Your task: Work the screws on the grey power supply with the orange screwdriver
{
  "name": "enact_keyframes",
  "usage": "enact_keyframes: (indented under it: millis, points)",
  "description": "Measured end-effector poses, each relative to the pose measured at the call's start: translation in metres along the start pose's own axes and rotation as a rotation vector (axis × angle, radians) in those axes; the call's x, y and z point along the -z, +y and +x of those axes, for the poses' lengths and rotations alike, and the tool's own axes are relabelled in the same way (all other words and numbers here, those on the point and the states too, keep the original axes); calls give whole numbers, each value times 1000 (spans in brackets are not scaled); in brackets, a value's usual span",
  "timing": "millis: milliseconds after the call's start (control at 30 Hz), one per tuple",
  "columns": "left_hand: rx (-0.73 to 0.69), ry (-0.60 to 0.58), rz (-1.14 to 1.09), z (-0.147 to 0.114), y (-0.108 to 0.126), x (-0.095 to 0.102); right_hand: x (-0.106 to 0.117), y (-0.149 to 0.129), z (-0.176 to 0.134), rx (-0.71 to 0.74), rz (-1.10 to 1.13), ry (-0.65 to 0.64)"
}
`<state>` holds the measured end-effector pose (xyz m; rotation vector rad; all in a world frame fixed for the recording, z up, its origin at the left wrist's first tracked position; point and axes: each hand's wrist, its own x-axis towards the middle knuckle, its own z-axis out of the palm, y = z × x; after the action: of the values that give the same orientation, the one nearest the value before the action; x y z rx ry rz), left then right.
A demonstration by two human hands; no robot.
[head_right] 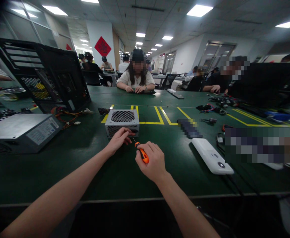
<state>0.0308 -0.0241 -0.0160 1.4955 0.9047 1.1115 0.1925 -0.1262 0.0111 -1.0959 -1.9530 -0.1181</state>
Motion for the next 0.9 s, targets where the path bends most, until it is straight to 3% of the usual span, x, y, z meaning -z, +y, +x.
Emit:
enact_keyframes:
  millis: [333,600,700,800,900]
  points:
    - [-219,186,533,1,-7,4,-1,0,-1,5,12,40]
    - [-275,265,826,-9,15,19,2,2,0,-49,-12,80]
    - [-223,221,912,-11,20,20,3,5,0,-91,-32,86]
    - [-163,84,1001,-10,20,21,4,7,0,-122,-39,83]
    - [-202,-29,1032,-11,18,18,4,8,0,-139,-42,95]
